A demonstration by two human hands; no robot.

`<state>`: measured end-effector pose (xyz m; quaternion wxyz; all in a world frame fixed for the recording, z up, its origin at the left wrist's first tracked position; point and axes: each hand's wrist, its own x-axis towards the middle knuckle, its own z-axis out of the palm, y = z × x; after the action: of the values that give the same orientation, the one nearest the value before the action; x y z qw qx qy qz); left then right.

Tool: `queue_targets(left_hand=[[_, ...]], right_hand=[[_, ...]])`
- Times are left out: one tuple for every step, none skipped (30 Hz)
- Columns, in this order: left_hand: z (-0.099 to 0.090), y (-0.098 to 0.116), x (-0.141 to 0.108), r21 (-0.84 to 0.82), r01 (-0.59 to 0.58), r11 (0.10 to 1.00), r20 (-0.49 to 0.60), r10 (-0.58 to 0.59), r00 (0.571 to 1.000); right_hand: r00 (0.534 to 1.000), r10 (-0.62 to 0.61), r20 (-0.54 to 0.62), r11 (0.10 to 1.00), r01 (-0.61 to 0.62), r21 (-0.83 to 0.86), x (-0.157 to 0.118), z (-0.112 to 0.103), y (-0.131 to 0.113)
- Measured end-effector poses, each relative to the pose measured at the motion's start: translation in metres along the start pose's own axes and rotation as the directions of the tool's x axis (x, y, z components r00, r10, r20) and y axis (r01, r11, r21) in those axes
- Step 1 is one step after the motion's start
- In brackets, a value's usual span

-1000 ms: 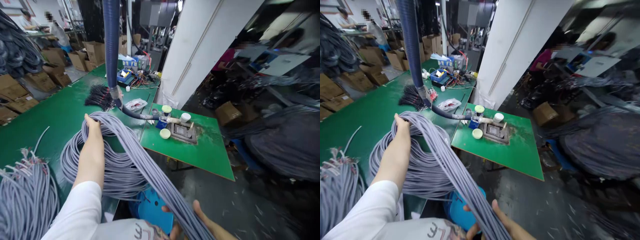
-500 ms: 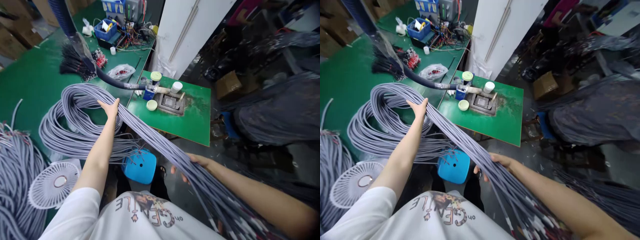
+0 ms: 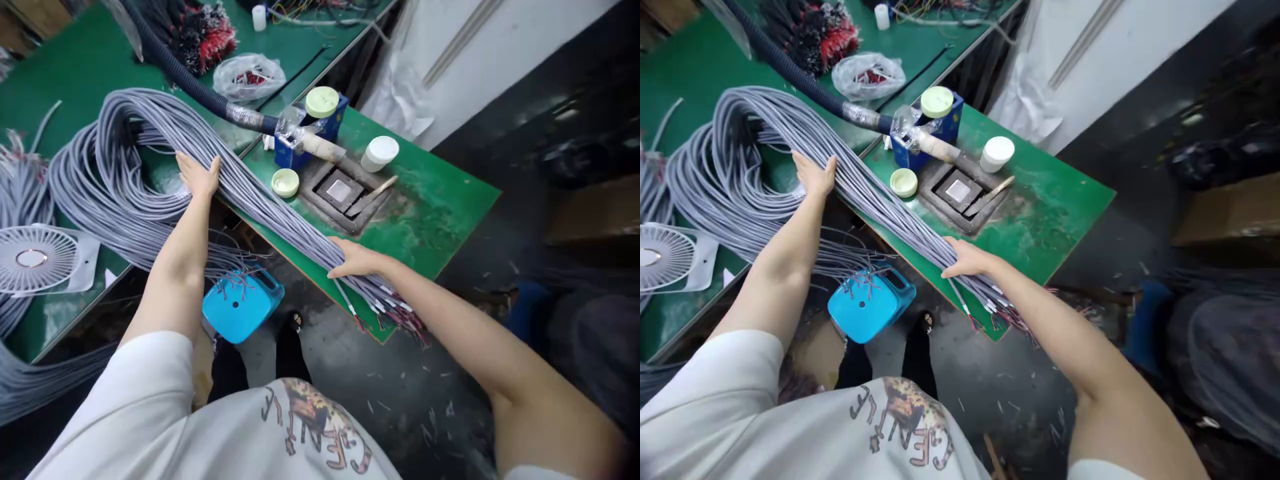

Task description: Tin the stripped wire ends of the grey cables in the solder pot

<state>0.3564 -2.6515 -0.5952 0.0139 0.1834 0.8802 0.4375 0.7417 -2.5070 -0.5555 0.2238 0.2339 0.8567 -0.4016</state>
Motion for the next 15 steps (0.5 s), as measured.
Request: queue_targets(left_hand=[[-0.006,-0.002,-0.015,0.018,-0.034,0.999,0.005,0.033,0.999],[-0.013,-0.005,-0.035,0.036,-0.081,0.996,0.020,0.080,0.997],[-0.018,-0.010,-0.059,0.051,-0.141,0.989,0.041,0.139,0.989],[-0.022,-0.016,-0.085,0.058,-0.200,0.978,0.091,0.194,0.977],[-0.024,-0.022,-0.110,0.060,-0.255,0.965,0.180,0.241,0.954],[-0.023,-0.029,-0.133,0.056,-0.306,0.951,0.290,0.278,0.916],[-0.019,-0.036,-0.149,0.047,-0.347,0.937,0.394,0.302,0.868],[-0.014,-0.043,-0.158,0.038,-0.398,0.917,0.508,0.325,0.797],[-0.007,-0.049,-0.159,0.062,-0.520,0.852,0.686,0.342,0.642],[0.000,-0.055,-0.154,0.119,-0.606,0.786,0.782,0.301,0.545],[0.006,-0.061,-0.143,0.204,-0.651,0.731,0.835,0.217,0.505],[0.010,-0.066,-0.129,0.313,-0.652,0.691,0.846,0.108,0.522],[0.012,-0.071,-0.114,0.428,-0.615,0.662,0.832,-0.022,0.555],[0.011,-0.075,-0.102,0.526,-0.556,0.643,0.802,-0.158,0.576],[0.009,-0.079,-0.092,0.590,-0.501,0.633,0.774,-0.269,0.573]], right_hand=[[1.000,0.026,-0.015,0.997,-0.026,-0.067,0.002,0.004,0.003],[0.998,0.052,-0.024,0.992,-0.054,-0.114,0.003,0.008,0.005],[0.997,0.070,-0.029,0.987,-0.074,-0.146,0.003,0.011,0.007],[0.996,0.081,-0.030,0.983,-0.085,-0.165,0.002,0.012,0.008],[0.996,0.081,-0.027,0.980,-0.085,-0.177,0.001,0.013,0.010],[0.997,0.073,-0.024,0.980,-0.076,-0.185,0.001,0.013,0.011],[0.998,0.061,-0.026,0.980,-0.065,-0.188,0.001,0.013,0.012],[0.998,0.049,-0.032,0.981,-0.054,-0.188,0.001,0.014,0.013],[0.998,0.039,-0.039,0.982,-0.046,-0.186,0.002,0.014,0.014],[0.998,0.036,-0.044,0.982,-0.044,-0.182,0.003,0.014,0.014],[0.998,0.039,-0.046,0.983,-0.047,-0.179,0.003,0.014,0.014],[0.998,0.046,-0.043,0.983,-0.053,-0.178,0.004,0.015,0.014],[0.998,0.052,-0.039,0.982,-0.059,-0.177,0.004,0.015,0.014],[0.998,0.055,-0.037,0.983,-0.060,-0.175,0.005,0.015,0.014],[0.998,0.053,-0.040,0.984,-0.059,-0.171,0.005,0.015,0.014]])
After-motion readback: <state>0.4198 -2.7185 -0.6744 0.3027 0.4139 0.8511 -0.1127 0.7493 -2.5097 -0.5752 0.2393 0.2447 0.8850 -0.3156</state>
